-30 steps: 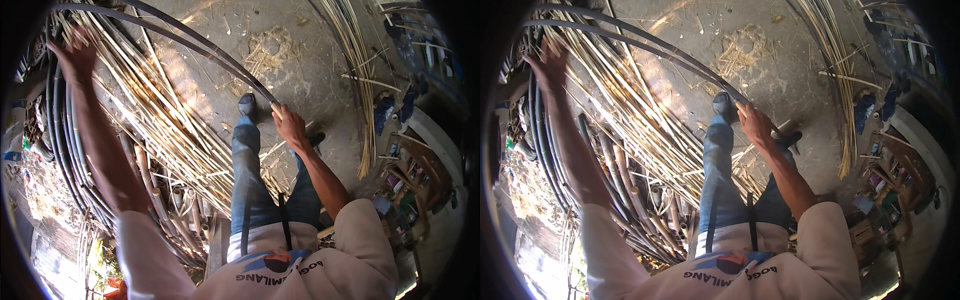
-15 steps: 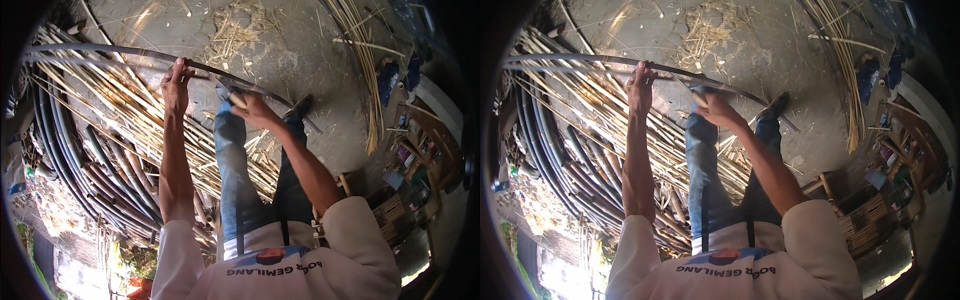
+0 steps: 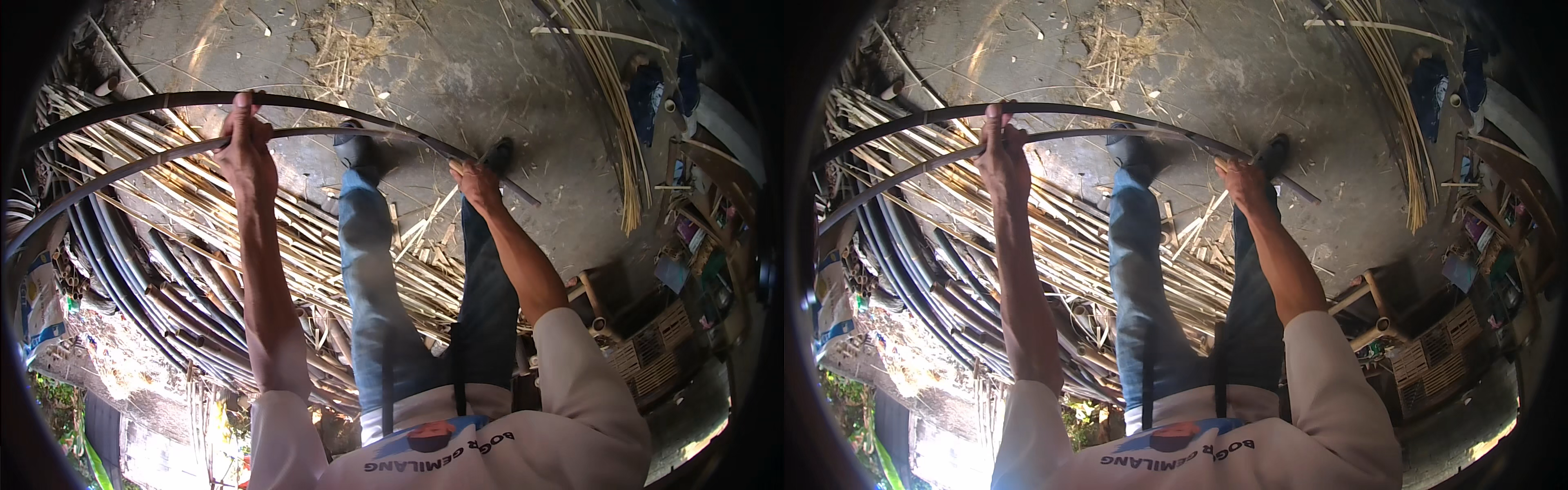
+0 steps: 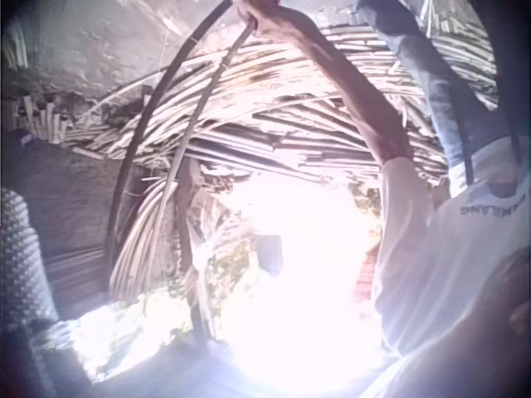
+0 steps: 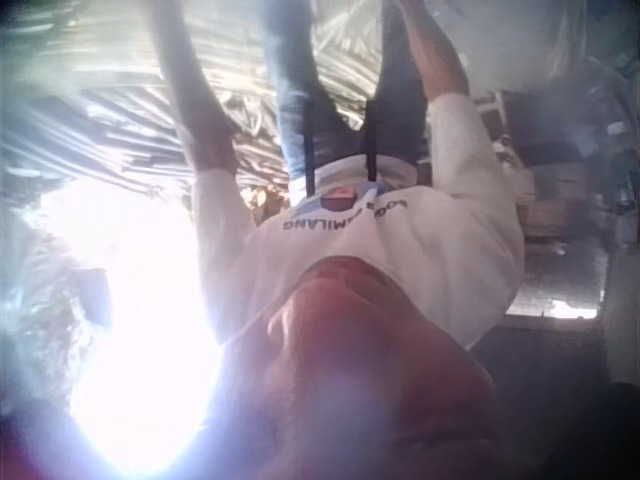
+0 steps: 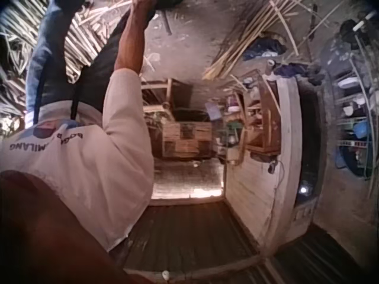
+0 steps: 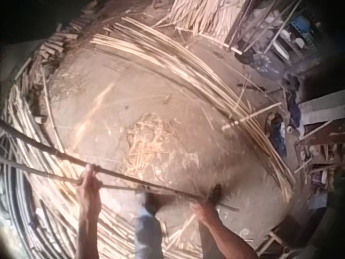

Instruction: The person uses a machete to split long bamboo poles into thin strips. They repeatedly position the pole, strike it with the blade, and separate the resulting strips, stacking them on the floor.

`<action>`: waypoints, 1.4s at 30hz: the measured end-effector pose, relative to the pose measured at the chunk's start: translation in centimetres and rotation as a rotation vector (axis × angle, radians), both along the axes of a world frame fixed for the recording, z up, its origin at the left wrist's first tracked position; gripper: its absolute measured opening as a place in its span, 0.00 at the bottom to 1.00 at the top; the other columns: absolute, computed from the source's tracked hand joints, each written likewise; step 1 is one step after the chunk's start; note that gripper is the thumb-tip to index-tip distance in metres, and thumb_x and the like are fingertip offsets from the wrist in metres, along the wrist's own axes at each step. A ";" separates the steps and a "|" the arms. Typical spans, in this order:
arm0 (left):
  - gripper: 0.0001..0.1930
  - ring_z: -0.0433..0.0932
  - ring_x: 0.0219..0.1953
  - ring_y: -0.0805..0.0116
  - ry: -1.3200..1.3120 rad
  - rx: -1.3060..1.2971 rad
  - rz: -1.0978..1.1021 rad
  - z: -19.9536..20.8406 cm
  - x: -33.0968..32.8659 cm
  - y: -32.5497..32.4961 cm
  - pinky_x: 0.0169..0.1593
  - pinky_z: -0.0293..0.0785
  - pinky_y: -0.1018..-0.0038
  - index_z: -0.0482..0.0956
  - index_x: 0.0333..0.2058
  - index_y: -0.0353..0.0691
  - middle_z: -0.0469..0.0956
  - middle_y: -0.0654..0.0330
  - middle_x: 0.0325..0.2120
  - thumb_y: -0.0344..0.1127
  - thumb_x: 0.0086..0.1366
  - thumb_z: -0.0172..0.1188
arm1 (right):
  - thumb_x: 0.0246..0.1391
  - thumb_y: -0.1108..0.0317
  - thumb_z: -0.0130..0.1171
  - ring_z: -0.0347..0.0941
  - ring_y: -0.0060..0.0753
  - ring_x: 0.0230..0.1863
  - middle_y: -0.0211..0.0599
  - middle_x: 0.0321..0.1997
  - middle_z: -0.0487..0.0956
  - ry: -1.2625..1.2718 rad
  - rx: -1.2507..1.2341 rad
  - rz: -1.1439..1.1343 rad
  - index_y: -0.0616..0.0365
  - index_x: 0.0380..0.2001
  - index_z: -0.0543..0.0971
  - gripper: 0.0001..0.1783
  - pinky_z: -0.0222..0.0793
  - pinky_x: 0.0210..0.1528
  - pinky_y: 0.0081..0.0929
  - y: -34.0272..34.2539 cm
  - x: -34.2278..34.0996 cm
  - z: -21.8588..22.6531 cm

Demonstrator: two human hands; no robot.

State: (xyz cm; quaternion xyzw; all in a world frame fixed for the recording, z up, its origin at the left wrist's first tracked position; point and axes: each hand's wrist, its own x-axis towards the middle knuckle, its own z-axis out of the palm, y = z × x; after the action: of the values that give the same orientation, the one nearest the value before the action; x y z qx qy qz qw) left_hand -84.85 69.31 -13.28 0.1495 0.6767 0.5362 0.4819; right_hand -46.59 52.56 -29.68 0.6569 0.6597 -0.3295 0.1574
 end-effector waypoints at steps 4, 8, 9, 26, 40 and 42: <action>0.32 0.51 0.17 0.83 0.061 -0.026 -0.021 1.3 0.4 -0.4 0.23 0.50 0.82 0.70 0.48 0.18 0.62 0.69 0.17 0.50 0.65 0.62 | 0.56 0.49 0.61 0.78 0.55 0.28 0.51 0.24 0.79 0.285 -0.852 -0.547 0.60 0.30 0.77 0.22 0.72 0.30 0.46 -0.8 1.7 -2.8; 0.23 0.64 0.23 0.77 0.039 0.030 0.098 0.5 -0.6 -0.8 0.31 0.62 0.79 0.72 0.48 0.31 0.74 0.59 0.29 0.48 0.68 0.59 | 0.57 0.50 0.60 0.76 0.57 0.26 0.53 0.24 0.78 0.256 -0.319 -0.225 0.61 0.33 0.76 0.21 0.70 0.28 0.51 -1.8 2.8 0.0; 0.19 0.71 0.28 0.72 -0.009 0.105 0.091 0.4 -0.9 -0.2 0.38 0.71 0.75 0.75 0.41 0.35 0.73 0.61 0.25 0.49 0.68 0.58 | 0.58 0.51 0.60 0.76 0.57 0.24 0.54 0.23 0.78 0.235 -0.001 -0.043 0.61 0.34 0.77 0.21 0.69 0.27 0.52 -2.6 3.1 0.1; 0.24 0.59 0.22 0.69 -0.237 0.367 0.026 7.8 -22.8 2.6 0.34 0.60 0.71 0.67 0.27 0.43 0.58 0.66 0.17 0.59 0.69 0.49 | 0.66 0.47 0.47 0.78 0.43 0.20 0.42 0.19 0.79 0.281 -0.029 0.078 0.45 0.69 0.58 0.32 0.74 0.22 0.42 5.5 -9.9 5.2; 0.27 0.66 0.20 0.73 0.441 0.368 0.180 19.8 -18.0 2.6 0.30 0.68 0.75 0.69 0.19 0.48 0.63 0.67 0.13 0.62 0.70 0.44 | 0.64 0.43 0.47 0.78 0.48 0.22 0.53 0.20 0.78 0.082 0.112 -0.139 0.60 0.35 0.77 0.28 0.75 0.26 0.37 -5.1 8.5 -3.7; 0.28 0.61 0.18 0.73 0.424 0.395 0.271 19.9 -15.5 1.6 0.28 0.62 0.75 0.68 0.19 0.48 0.60 0.67 0.13 0.63 0.69 0.44 | 0.63 0.42 0.47 0.79 0.53 0.33 0.56 0.29 0.80 0.255 -0.656 -0.473 0.64 0.34 0.77 0.30 0.75 0.36 0.42 -3.4 10.1 -6.3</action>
State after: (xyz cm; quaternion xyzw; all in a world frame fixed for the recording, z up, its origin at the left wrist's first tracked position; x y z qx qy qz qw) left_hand -100.36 70.94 6.64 0.2572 0.6586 0.6733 0.2161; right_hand -36.45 49.17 -35.94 0.6592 0.3651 -0.6276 0.1953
